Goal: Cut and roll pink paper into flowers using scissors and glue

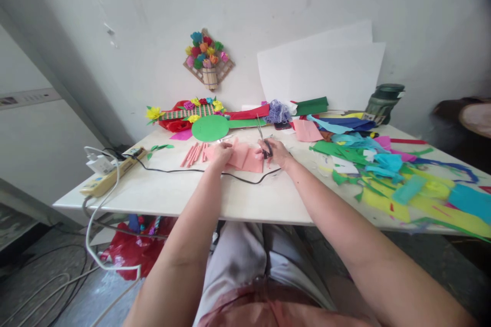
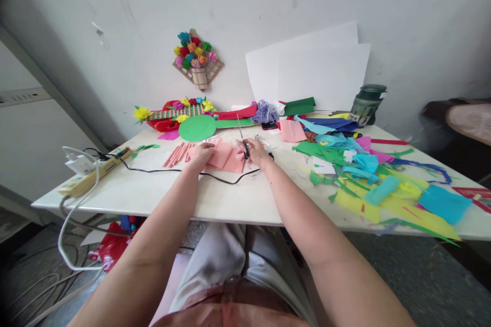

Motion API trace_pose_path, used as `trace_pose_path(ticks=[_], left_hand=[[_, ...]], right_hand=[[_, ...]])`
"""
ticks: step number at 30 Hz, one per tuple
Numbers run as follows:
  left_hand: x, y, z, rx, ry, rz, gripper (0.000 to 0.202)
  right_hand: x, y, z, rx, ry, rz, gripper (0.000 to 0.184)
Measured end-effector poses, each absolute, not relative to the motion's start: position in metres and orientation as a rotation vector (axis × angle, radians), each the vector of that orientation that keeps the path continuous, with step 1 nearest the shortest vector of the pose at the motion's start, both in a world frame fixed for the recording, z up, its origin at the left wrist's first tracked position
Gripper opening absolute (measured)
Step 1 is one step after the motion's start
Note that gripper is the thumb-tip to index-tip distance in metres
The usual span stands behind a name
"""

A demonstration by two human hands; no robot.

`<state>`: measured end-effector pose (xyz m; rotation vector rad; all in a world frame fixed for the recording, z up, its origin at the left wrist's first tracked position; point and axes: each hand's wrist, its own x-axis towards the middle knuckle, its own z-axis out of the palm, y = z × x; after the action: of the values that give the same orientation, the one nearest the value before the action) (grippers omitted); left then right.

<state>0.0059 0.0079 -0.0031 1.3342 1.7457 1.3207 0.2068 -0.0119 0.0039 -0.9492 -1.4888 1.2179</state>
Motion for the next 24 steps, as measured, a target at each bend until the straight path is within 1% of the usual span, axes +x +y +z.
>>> trace_pose_path(ticks=[3,9,13,17,19,21,22,24], left_hand=[[0.008,0.011,-0.004,1.255,1.727,1.335,0.028],[0.015,0.013,-0.005,1.254,1.717,1.393,0.029],[0.016,0.013,-0.007,1.118,1.573,1.512,0.029],[0.015,0.013,-0.006,1.073,1.611,1.460,0.027],[0.014,0.010,-0.003,1.165,1.659,1.471,0.020],[0.015,0.006,-0.001,1.265,1.692,1.452,0.008],[0.015,0.003,0.000,1.280,1.700,1.408,0.008],[0.015,-0.001,0.001,1.314,1.691,1.313,0.017]], right_hand=[[0.207,-0.011,0.003,-0.940,-1.506,1.208,0.030],[0.207,-0.010,0.002,-0.932,-1.548,1.201,0.027],[0.208,-0.010,0.002,-0.944,-1.546,1.218,0.027],[0.208,-0.010,0.002,-0.946,-1.554,1.215,0.028],[0.208,-0.010,0.002,-0.945,-1.558,1.211,0.029],[0.208,-0.009,0.001,-0.945,-1.557,1.209,0.029],[0.208,-0.009,0.001,-0.944,-1.555,1.209,0.029],[0.208,-0.008,0.000,-0.943,-1.555,1.216,0.029]])
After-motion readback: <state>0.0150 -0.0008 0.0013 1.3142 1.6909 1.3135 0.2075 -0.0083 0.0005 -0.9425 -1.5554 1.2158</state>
